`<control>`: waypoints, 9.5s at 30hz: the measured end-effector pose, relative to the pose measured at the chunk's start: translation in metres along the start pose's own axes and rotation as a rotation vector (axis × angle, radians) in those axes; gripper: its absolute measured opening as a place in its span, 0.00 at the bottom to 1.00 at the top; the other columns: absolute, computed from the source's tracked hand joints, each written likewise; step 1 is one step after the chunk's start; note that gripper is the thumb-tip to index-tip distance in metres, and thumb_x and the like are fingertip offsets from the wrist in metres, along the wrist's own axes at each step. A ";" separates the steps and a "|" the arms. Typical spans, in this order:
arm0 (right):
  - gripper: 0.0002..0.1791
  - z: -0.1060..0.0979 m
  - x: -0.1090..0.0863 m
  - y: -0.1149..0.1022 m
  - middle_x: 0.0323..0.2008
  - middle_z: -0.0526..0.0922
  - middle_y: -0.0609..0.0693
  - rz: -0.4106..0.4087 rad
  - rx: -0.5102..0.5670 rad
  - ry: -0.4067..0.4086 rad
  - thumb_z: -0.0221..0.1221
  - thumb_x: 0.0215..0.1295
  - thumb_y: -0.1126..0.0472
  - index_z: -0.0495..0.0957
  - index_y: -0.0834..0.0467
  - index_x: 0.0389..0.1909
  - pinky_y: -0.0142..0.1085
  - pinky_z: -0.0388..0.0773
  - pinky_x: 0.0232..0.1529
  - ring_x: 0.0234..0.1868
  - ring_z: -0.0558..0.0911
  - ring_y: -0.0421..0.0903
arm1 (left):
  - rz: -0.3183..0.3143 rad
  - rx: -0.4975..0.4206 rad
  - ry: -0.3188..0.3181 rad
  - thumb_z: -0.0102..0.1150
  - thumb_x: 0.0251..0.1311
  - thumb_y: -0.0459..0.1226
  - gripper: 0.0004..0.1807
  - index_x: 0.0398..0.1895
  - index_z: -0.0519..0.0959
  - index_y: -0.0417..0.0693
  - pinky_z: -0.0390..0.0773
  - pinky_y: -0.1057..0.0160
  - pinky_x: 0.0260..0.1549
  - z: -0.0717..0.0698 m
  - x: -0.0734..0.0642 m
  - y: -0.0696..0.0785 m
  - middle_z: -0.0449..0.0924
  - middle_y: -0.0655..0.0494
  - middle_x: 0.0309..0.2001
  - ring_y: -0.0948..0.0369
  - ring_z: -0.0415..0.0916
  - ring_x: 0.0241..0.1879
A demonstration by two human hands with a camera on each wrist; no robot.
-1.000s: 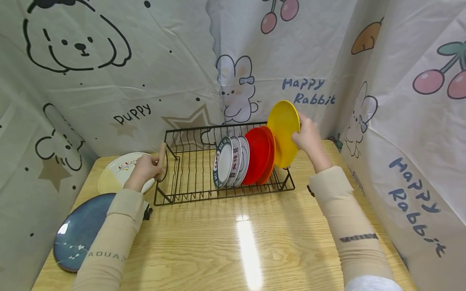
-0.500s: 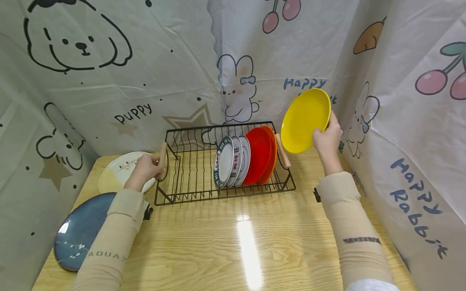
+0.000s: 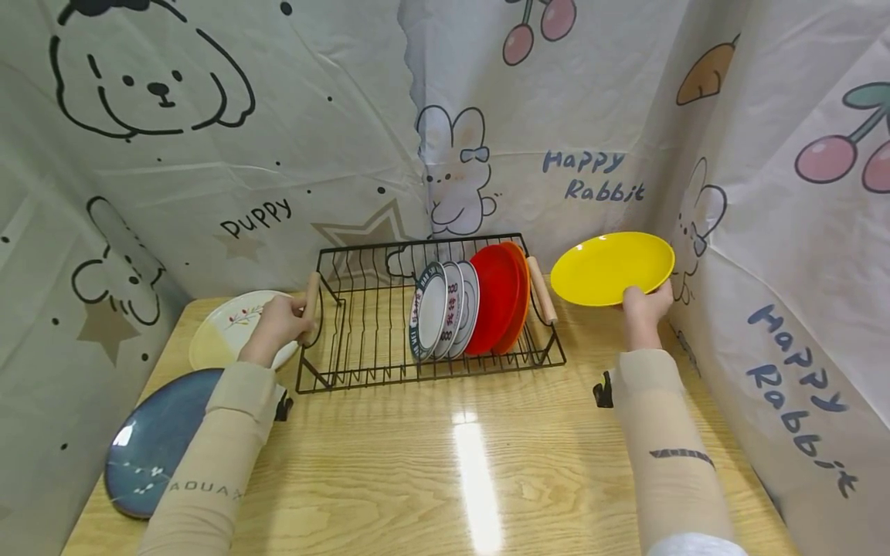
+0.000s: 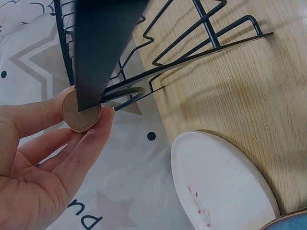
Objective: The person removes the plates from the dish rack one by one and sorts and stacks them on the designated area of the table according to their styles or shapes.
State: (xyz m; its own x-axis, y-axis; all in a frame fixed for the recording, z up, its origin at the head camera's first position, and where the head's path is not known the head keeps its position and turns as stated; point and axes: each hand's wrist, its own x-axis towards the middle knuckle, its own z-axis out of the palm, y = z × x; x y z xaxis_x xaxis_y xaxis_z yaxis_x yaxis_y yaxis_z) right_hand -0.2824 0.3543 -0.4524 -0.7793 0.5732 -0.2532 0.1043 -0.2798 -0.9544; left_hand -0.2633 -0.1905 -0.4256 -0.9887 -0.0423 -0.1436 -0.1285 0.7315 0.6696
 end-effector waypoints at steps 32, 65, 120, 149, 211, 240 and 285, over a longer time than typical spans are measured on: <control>0.49 -0.011 -0.039 0.051 0.70 0.35 0.46 0.460 0.151 0.026 0.37 0.63 0.79 0.18 0.38 0.67 0.37 0.60 0.59 0.66 0.51 0.40 | 0.027 -0.012 0.000 0.53 0.57 0.29 0.05 0.27 0.77 0.35 0.69 0.63 0.22 0.000 0.000 -0.003 0.81 0.41 0.24 0.56 0.76 0.21; 0.42 -0.028 -0.036 0.081 0.40 0.65 0.54 0.384 -0.343 0.099 0.56 0.58 0.70 0.42 0.64 0.68 0.26 0.77 0.27 0.13 0.75 0.37 | 0.000 -0.015 -0.010 0.53 0.59 0.30 0.06 0.33 0.78 0.34 0.69 0.63 0.23 0.000 0.000 -0.001 0.81 0.41 0.26 0.57 0.75 0.22; 0.31 0.092 -0.102 -0.035 0.56 0.69 0.66 -0.532 -0.971 -0.447 0.51 0.61 0.62 0.57 0.62 0.65 0.54 0.69 0.50 0.54 0.72 0.63 | -0.025 -0.015 0.000 0.21 0.54 0.71 0.45 0.14 0.70 0.39 0.63 0.60 0.17 0.000 -0.003 -0.001 0.82 0.42 0.26 0.52 0.74 0.20; 0.46 0.094 -0.101 0.009 0.61 0.61 0.70 -0.333 -0.920 -0.771 0.51 0.59 0.76 0.35 0.53 0.72 0.41 0.79 0.29 0.42 0.78 0.64 | 0.035 -0.030 0.029 0.35 0.67 0.54 0.32 0.11 0.67 0.42 0.64 0.62 0.17 0.002 -0.004 -0.002 0.79 0.41 0.18 0.53 0.78 0.21; 0.32 0.089 -0.107 -0.033 0.48 0.71 0.72 -0.420 -0.980 -0.637 0.46 0.55 0.75 0.55 0.67 0.64 0.43 0.79 0.24 0.35 0.80 0.63 | -0.015 -0.031 0.025 0.21 0.53 0.72 0.44 0.11 0.67 0.42 0.60 0.60 0.16 0.001 -0.004 -0.001 0.77 0.44 0.15 0.55 0.78 0.24; 0.33 0.055 -0.088 -0.055 0.56 0.71 0.57 -0.686 -0.571 -0.158 0.48 0.56 0.76 0.62 0.56 0.64 0.47 0.72 0.51 0.53 0.73 0.52 | 0.007 -0.023 -0.003 0.46 0.65 0.35 0.14 0.25 0.76 0.38 0.66 0.63 0.19 0.000 -0.001 -0.003 0.82 0.41 0.26 0.54 0.78 0.23; 0.45 -0.014 -0.051 0.043 0.71 0.38 0.51 0.266 0.099 -0.007 0.36 0.60 0.81 0.34 0.44 0.71 0.31 0.77 0.34 0.60 0.60 0.48 | 0.009 -0.010 -0.004 0.45 0.66 0.37 0.15 0.27 0.78 0.37 0.65 0.63 0.18 0.002 0.002 -0.005 0.81 0.44 0.23 0.58 0.75 0.20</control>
State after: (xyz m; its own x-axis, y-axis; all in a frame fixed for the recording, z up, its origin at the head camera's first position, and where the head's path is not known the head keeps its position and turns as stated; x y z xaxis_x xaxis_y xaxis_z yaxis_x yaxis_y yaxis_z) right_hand -0.2294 0.3243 -0.4827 -0.7371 0.4638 -0.4915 0.2451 -0.4943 -0.8340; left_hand -0.2641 -0.1928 -0.4304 -0.9895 -0.0333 -0.1403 -0.1205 0.7249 0.6782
